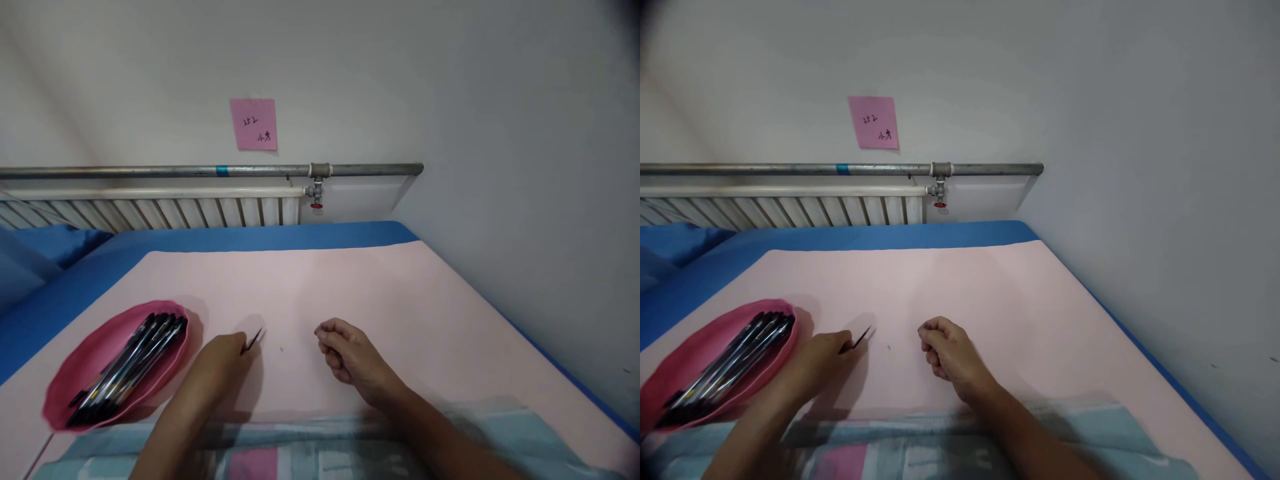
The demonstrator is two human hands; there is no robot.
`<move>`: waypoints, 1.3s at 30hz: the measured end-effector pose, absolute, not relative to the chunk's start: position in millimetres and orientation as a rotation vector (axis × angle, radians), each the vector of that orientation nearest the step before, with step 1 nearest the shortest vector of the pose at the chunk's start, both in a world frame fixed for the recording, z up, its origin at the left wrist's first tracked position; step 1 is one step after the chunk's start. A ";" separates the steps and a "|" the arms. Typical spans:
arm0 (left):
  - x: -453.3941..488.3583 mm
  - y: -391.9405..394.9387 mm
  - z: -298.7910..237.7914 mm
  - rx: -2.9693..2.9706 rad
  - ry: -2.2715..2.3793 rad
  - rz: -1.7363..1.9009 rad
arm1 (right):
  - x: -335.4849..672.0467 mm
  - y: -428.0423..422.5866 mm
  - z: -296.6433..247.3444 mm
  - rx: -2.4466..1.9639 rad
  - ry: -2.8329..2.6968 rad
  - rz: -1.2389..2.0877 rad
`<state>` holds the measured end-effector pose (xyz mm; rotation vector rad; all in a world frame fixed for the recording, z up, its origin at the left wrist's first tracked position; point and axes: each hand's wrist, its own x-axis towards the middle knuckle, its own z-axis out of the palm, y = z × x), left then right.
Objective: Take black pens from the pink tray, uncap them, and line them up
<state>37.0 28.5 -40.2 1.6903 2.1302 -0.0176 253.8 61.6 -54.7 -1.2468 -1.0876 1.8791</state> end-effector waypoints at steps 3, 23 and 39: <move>25.2 26.7 -42.8 1.673 2.168 -0.083 | 253.6 60.7 -53.8 -1.258 -1.105 1.870; 8.2 33.1 -37.4 1.587 2.318 -0.236 | 255.0 59.9 -50.7 -1.255 -1.128 1.857; -2.0 33.1 -40.7 1.586 2.403 -0.239 | 253.9 57.0 -50.1 -1.270 -1.175 1.848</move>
